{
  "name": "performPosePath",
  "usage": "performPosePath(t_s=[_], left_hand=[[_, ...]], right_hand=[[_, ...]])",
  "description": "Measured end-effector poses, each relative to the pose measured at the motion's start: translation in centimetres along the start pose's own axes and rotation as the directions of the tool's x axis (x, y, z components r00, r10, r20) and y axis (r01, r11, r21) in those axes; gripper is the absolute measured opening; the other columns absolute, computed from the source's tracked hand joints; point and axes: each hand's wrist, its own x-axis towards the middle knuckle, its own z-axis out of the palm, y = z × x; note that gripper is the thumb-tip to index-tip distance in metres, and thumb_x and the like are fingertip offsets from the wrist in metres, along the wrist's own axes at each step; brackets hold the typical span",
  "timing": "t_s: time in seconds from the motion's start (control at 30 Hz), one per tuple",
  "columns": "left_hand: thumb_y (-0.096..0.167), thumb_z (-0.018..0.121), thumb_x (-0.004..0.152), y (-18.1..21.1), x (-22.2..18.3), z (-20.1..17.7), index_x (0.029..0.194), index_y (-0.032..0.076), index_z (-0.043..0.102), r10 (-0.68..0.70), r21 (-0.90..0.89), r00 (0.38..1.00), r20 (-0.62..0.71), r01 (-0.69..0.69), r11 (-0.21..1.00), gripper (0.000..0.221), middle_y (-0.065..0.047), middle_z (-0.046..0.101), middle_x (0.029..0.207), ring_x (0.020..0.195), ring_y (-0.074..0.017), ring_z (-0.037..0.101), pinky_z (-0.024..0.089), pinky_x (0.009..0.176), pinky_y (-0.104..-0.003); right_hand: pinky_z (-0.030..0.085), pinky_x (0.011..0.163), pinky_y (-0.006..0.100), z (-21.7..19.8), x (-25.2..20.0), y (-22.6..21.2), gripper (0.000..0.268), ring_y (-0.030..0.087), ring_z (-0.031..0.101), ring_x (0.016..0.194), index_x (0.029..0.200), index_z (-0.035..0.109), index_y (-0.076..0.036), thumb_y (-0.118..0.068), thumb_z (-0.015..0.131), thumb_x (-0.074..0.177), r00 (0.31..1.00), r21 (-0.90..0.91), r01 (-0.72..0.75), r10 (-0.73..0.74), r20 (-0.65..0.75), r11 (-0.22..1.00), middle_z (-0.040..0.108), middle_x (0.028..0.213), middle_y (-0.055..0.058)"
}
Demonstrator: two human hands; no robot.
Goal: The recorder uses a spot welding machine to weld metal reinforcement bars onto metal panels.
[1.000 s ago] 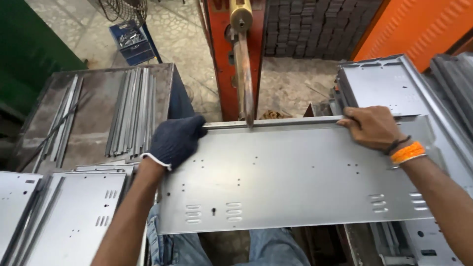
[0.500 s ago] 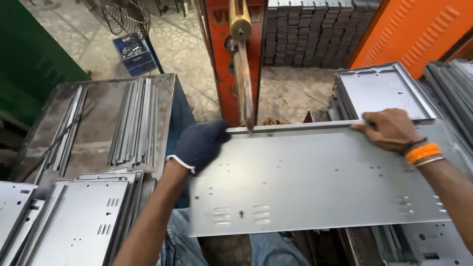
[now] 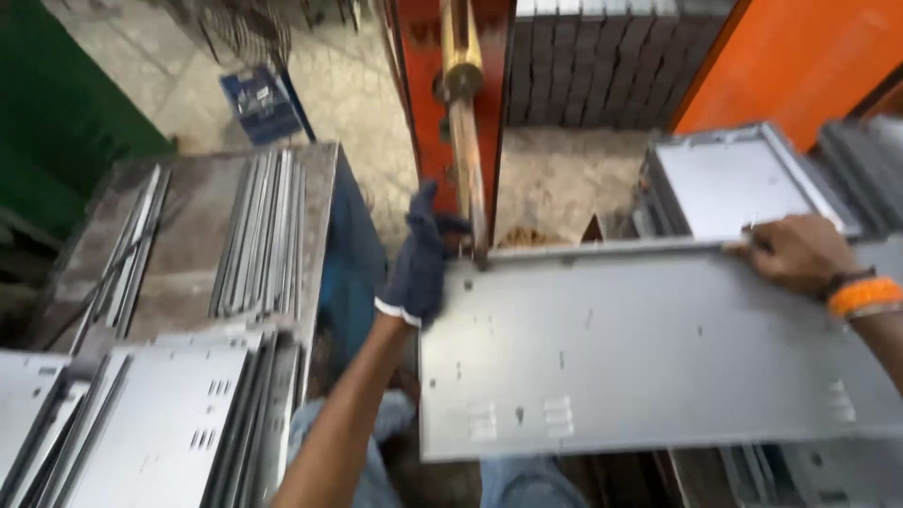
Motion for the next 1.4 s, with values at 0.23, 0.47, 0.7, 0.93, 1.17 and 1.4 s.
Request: performPosePath(t_s=[0.23, 0.47, 0.7, 0.93, 1.17, 1.4], left_hand=[[0.055, 0.033, 0.106, 5.0, -1.2, -3.4, 0.155, 0.010, 0.044, 0.046, 0.218, 0.985, 0.165, -0.082, 0.972, 0.067, -0.015, 0.074, 0.109, 0.099, -0.0288, 0.068, 0.050, 0.091, -0.040], [0.050, 0.064, 0.091, 8.4, -3.0, -14.0, 0.116, 0.011, 0.076, -0.277, 0.824, 0.944, 0.180, 0.009, 0.566, 0.048, -0.019, 0.076, 0.105, 0.099, -0.0391, 0.071, 0.054, 0.088, -0.047], [0.057, 0.068, 0.087, 5.3, -7.2, -24.4, 0.124, 0.007, 0.070, -0.332, 0.839, 0.940, 0.081, 0.116, 0.532, 0.063, -0.021, 0.075, 0.109, 0.100, -0.0387, 0.073, 0.055, 0.088, -0.048], [0.050, 0.076, 0.077, 11.1, -5.5, -16.7, 0.109, 0.014, 0.075, 0.183, 0.905, 0.954, 0.240, -0.287, 0.314, 0.048, -0.010, 0.073, 0.103, 0.102, -0.0320, 0.065, 0.049, 0.090, -0.048], [0.038, 0.070, 0.091, 10.9, -1.5, -5.9, 0.114, 0.010, 0.070, 0.104, 0.725, 0.927, 0.359, -0.348, 0.594, 0.036, -0.017, 0.072, 0.093, 0.084, -0.0379, 0.070, 0.054, 0.075, -0.050], [0.037, 0.064, 0.098, 8.2, -1.7, -5.0, 0.099, 0.015, 0.071, -0.026, 0.789, 0.933, 0.360, -0.289, 0.543, 0.024, -0.015, 0.072, 0.082, 0.076, -0.0368, 0.071, 0.053, 0.069, -0.052]], right_hand=[[0.050, 0.058, 0.041, 0.8, -1.6, -1.7, 0.065, 0.028, 0.070, 0.062, 0.103, 0.082, -0.008, -0.066, 0.055, 0.090, 0.968, 0.141, 0.165, -0.133, -0.212, 0.976, 0.076, 0.073, 0.015], [0.046, 0.057, 0.044, -8.8, 0.2, -15.9, 0.055, 0.031, 0.065, 0.060, 0.088, 0.075, -0.010, -0.061, 0.057, 0.095, 0.957, 0.284, 0.285, -0.259, -0.126, 0.915, 0.071, 0.067, 0.013], [0.051, 0.069, 0.050, -9.3, -0.8, -19.8, 0.048, 0.037, 0.068, 0.080, 0.100, 0.071, -0.004, -0.051, 0.058, 0.098, 0.772, 0.314, 0.613, -0.465, -0.433, 0.725, 0.072, 0.083, 0.017], [0.046, 0.075, 0.052, -10.0, -2.0, -23.3, 0.044, 0.034, 0.068, 0.074, 0.082, 0.071, -0.007, -0.048, 0.061, 0.096, 0.821, 0.374, 0.541, -0.378, -0.427, 0.754, 0.072, 0.072, 0.014], [0.045, 0.063, 0.053, -9.5, -2.5, -24.6, 0.042, 0.038, 0.064, 0.065, 0.076, 0.069, -0.007, -0.043, 0.062, 0.096, 0.806, 0.438, 0.569, -0.365, -0.466, 0.696, 0.065, 0.064, 0.018], [0.045, 0.063, 0.052, -10.6, -2.4, -24.8, 0.045, 0.036, 0.063, 0.063, 0.074, 0.064, -0.006, -0.043, 0.061, 0.099, 0.762, 0.374, 0.609, -0.386, -0.520, 0.699, 0.064, 0.065, 0.017]])
